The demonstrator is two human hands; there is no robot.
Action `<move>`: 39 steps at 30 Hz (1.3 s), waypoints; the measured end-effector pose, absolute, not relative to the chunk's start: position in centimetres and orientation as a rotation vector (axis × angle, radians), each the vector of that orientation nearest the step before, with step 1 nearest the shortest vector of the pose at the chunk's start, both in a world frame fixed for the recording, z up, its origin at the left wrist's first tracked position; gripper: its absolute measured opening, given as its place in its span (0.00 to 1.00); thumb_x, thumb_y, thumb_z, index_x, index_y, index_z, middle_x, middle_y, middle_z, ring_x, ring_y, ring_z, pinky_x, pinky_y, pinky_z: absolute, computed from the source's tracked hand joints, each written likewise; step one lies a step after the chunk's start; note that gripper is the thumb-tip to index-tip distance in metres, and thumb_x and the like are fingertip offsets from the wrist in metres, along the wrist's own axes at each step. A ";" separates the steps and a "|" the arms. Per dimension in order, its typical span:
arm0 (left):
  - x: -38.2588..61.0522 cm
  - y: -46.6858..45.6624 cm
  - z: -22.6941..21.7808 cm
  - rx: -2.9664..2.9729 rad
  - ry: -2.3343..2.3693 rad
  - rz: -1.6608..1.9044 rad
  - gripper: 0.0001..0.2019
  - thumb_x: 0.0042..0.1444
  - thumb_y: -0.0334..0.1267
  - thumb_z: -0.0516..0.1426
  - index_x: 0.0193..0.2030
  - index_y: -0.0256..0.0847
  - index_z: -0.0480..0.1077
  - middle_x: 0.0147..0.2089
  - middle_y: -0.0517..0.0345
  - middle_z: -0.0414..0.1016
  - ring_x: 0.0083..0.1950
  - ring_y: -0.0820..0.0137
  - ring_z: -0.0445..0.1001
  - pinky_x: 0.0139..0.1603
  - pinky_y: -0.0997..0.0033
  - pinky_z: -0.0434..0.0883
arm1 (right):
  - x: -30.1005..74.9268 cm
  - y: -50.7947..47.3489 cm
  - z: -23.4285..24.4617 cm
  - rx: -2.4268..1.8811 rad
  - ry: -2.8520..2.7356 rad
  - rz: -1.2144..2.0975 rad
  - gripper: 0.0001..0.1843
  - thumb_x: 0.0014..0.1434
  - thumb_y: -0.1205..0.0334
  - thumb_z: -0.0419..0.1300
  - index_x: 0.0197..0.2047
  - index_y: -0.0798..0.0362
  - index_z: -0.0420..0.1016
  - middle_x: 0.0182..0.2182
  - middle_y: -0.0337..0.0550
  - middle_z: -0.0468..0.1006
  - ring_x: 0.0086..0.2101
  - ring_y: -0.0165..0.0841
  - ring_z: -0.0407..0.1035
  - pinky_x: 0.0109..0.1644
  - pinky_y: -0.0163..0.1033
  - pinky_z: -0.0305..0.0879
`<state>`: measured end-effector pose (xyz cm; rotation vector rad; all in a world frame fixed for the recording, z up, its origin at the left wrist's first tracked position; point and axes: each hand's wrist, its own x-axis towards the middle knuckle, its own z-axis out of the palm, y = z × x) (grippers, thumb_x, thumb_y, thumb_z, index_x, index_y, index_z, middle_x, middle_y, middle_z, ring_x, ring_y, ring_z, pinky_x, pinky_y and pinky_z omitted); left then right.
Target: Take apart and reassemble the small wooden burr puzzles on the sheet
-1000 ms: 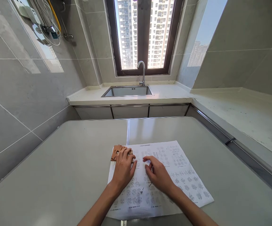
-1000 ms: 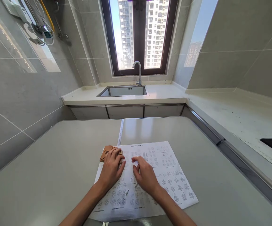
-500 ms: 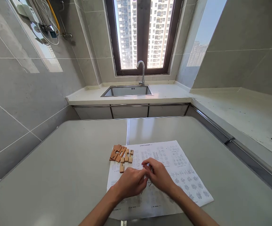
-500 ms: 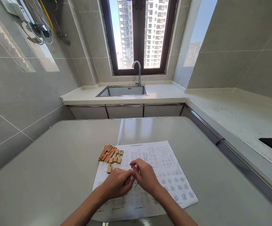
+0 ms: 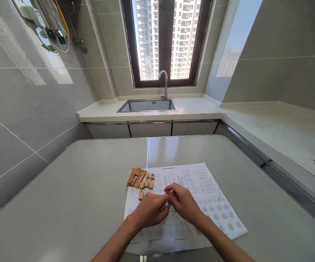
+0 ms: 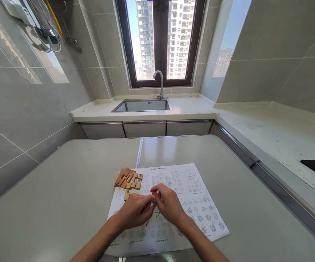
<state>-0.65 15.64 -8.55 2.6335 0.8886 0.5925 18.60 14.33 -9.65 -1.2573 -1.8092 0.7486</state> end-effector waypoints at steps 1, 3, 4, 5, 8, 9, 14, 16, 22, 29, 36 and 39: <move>-0.7 15.7 -8.6 2.634 0.889 0.595 0.05 0.61 0.29 0.53 0.37 0.45 0.64 0.24 0.66 0.71 0.23 0.71 0.70 0.27 0.73 0.59 | 18.6 14.3 -9.6 -1.256 -1.809 0.750 0.10 0.70 0.65 0.54 0.44 0.48 0.78 0.39 0.41 0.83 0.37 0.36 0.76 0.39 0.38 0.68; -0.7 15.7 -8.6 2.631 0.890 0.600 0.05 0.61 0.30 0.53 0.36 0.45 0.64 0.24 0.66 0.71 0.23 0.71 0.70 0.27 0.73 0.59 | 18.6 14.3 -9.6 -1.254 -1.808 0.754 0.10 0.70 0.65 0.54 0.43 0.48 0.78 0.39 0.41 0.83 0.37 0.36 0.76 0.39 0.38 0.68; -0.7 15.7 -8.6 2.628 0.889 0.602 0.05 0.61 0.30 0.53 0.36 0.45 0.64 0.24 0.66 0.71 0.23 0.71 0.70 0.27 0.73 0.59 | 18.6 14.3 -9.6 -1.254 -1.807 0.754 0.10 0.70 0.65 0.54 0.43 0.48 0.78 0.39 0.41 0.83 0.37 0.36 0.76 0.39 0.38 0.68; -0.7 15.7 -8.6 2.627 0.888 0.603 0.05 0.62 0.30 0.53 0.36 0.44 0.64 0.24 0.66 0.71 0.23 0.71 0.70 0.27 0.73 0.59 | 18.6 14.3 -9.6 -1.255 -1.807 0.757 0.10 0.70 0.65 0.54 0.43 0.48 0.78 0.39 0.41 0.83 0.37 0.36 0.76 0.38 0.38 0.68; -0.7 15.8 -8.6 2.633 0.880 0.601 0.05 0.61 0.30 0.53 0.36 0.44 0.64 0.24 0.66 0.70 0.22 0.72 0.68 0.26 0.74 0.58 | 18.7 14.3 -9.5 -1.262 -1.807 0.770 0.10 0.70 0.65 0.54 0.44 0.48 0.78 0.39 0.42 0.82 0.37 0.36 0.75 0.38 0.39 0.68; -0.7 15.8 -8.6 2.635 0.877 0.596 0.05 0.61 0.30 0.53 0.36 0.44 0.64 0.23 0.66 0.70 0.22 0.72 0.68 0.26 0.74 0.58 | 18.7 14.3 -9.5 -1.262 -1.807 0.775 0.10 0.71 0.64 0.54 0.44 0.48 0.78 0.39 0.42 0.82 0.37 0.37 0.75 0.38 0.39 0.68; -0.7 15.8 -8.5 2.633 0.890 0.590 0.05 0.61 0.29 0.53 0.36 0.44 0.64 0.23 0.67 0.69 0.22 0.72 0.67 0.27 0.74 0.58 | 18.7 14.3 -9.6 -1.261 -1.806 0.779 0.10 0.71 0.64 0.54 0.44 0.48 0.78 0.39 0.42 0.82 0.36 0.37 0.75 0.37 0.39 0.67; -0.7 15.9 -8.5 2.636 0.890 0.589 0.05 0.61 0.29 0.53 0.36 0.44 0.63 0.23 0.67 0.68 0.22 0.72 0.66 0.27 0.73 0.57 | 18.7 14.3 -9.6 -1.264 -1.806 0.777 0.10 0.71 0.64 0.54 0.44 0.48 0.78 0.39 0.42 0.82 0.36 0.37 0.75 0.37 0.39 0.67; -0.7 15.8 -8.6 2.636 0.886 0.599 0.05 0.61 0.29 0.53 0.36 0.44 0.63 0.23 0.66 0.69 0.22 0.72 0.67 0.27 0.73 0.57 | 18.6 14.3 -9.5 -1.262 -1.809 0.781 0.10 0.70 0.65 0.54 0.43 0.48 0.78 0.39 0.42 0.82 0.37 0.37 0.75 0.38 0.39 0.67; -0.7 15.7 -8.6 2.644 0.882 0.592 0.05 0.62 0.29 0.53 0.37 0.44 0.64 0.24 0.66 0.70 0.23 0.72 0.68 0.27 0.73 0.57 | 18.7 14.4 -9.7 -1.251 -1.808 0.774 0.10 0.71 0.65 0.54 0.44 0.48 0.78 0.39 0.42 0.82 0.37 0.37 0.75 0.38 0.39 0.67; -0.8 15.8 -8.7 2.634 0.909 0.575 0.05 0.62 0.30 0.53 0.36 0.44 0.64 0.24 0.66 0.70 0.23 0.72 0.68 0.27 0.73 0.58 | 18.7 14.3 -9.6 -1.265 -1.808 0.779 0.10 0.70 0.65 0.55 0.43 0.48 0.78 0.39 0.42 0.83 0.37 0.37 0.75 0.38 0.39 0.67; -0.7 15.8 -8.7 2.638 0.914 0.565 0.06 0.62 0.30 0.53 0.35 0.44 0.64 0.24 0.66 0.70 0.23 0.72 0.67 0.28 0.73 0.58 | 18.7 14.3 -9.6 -1.264 -1.809 0.779 0.10 0.70 0.65 0.54 0.43 0.47 0.77 0.39 0.42 0.83 0.37 0.37 0.75 0.38 0.39 0.67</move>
